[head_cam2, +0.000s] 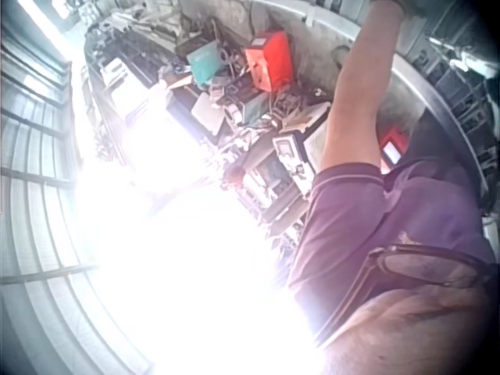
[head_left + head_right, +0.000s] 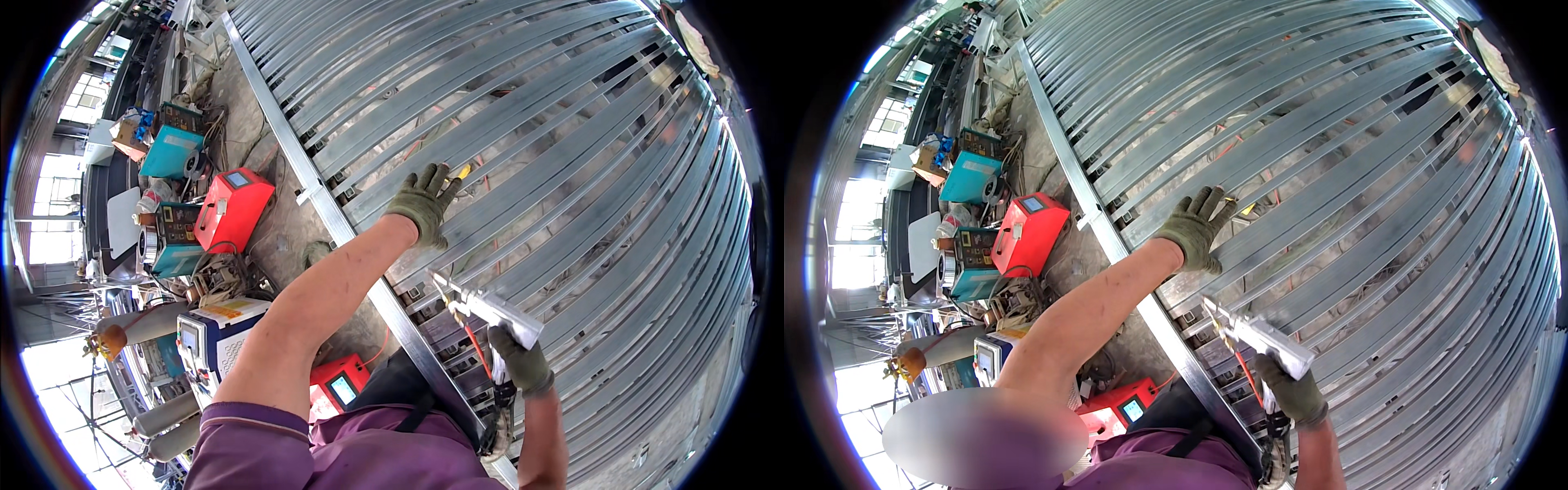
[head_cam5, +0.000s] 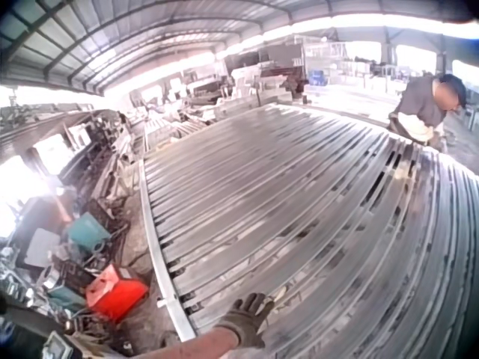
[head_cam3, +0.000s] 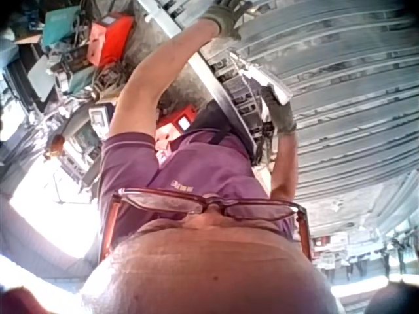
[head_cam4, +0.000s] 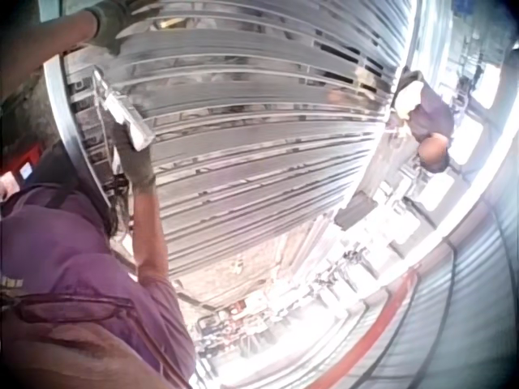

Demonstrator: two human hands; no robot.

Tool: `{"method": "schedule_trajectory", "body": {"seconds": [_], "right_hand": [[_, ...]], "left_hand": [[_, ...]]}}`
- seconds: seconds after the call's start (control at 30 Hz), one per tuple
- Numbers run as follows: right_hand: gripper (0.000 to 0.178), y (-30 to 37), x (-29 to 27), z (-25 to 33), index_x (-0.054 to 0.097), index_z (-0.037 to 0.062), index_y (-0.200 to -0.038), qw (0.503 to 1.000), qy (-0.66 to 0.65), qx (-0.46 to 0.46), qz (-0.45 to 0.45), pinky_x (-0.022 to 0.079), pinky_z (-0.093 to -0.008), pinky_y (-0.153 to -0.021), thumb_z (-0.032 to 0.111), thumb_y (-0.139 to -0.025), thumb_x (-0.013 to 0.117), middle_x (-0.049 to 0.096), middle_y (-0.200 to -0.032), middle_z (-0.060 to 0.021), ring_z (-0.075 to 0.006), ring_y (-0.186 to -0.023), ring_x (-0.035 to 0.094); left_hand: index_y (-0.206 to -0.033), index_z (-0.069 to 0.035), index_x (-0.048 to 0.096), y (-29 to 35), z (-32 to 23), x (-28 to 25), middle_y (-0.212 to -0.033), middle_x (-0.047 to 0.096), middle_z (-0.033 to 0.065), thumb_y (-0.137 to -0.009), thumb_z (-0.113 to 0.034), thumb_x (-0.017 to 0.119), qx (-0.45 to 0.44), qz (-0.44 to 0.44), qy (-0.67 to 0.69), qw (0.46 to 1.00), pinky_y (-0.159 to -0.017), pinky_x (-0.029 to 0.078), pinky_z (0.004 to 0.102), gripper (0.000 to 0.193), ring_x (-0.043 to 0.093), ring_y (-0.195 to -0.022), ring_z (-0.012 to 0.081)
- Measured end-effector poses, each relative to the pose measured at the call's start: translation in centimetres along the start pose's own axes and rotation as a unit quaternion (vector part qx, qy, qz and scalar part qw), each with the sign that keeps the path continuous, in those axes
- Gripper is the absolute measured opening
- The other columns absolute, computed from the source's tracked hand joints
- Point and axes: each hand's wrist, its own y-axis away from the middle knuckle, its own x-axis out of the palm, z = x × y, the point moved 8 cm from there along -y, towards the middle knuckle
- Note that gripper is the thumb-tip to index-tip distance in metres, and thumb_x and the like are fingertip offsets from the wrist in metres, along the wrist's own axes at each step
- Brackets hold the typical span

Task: The person welds a metal frame using a handheld welding tool, creating bright sparks as they move along the joints. The person wears gloves and a purple shirt while working in a workshop environment.

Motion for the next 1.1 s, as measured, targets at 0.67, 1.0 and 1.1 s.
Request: {"method": "schedule_trajectory", "body": {"seconds": [0.67, 1.0, 1.1], "right_hand": [[0.036, -6.4, 8.0, 0.3, 0.074, 0.0013, -0.132, 0.993, 0.0, 0.061, 0.102, 0.052, -0.0283, -0.065, 0.029, -0.109, 0.076, 0.072, -0.09, -0.0002, -0.0066, -0.076, 0.061], [0.033, -6.8, 8.6, 0.8, 0.074, 0.001, -0.133, 0.993, -0.01, 0.038, 0.113, 0.053, -0.0279, -0.064, 0.024, -0.109, 0.076, 0.073, -0.09, 0.0, -0.0062, -0.075, 0.062], [0.035, -6.8, 8.6, 1.1, 0.074, 0.0021, -0.134, 0.992, 0.024, 0.043, 0.118, 0.053, -0.0318, -0.063, 0.028, -0.11, 0.074, 0.073, -0.088, -0.0009, -0.0083, -0.071, 0.062]], "left_hand": [[-0.179, -0.014, 0.003, -0.6, -0.3, -0.2, -0.185, 0.006, 0.0227, -0.086, -0.064, 0.085, -0.008, 0.02, -0.016, 1.0, -0.138, 0.015, 0.0559, 0.133, 0.007, -0.172, 0.0398], [-0.179, -0.013, 0.003, -0.7, -0.5, -0.4, -0.184, 0.006, 0.0243, -0.086, -0.063, 0.085, -0.008, 0.019, -0.018, 1.0, -0.138, 0.016, 0.0555, 0.134, 0.008, -0.172, 0.0409], [-0.179, -0.013, 0.003, -0.7, -0.5, -0.4, -0.184, 0.007, 0.0244, -0.086, -0.062, 0.086, -0.01, 0.021, -0.018, 1.0, -0.138, 0.017, 0.0555, 0.134, 0.008, -0.171, 0.0411]]}}
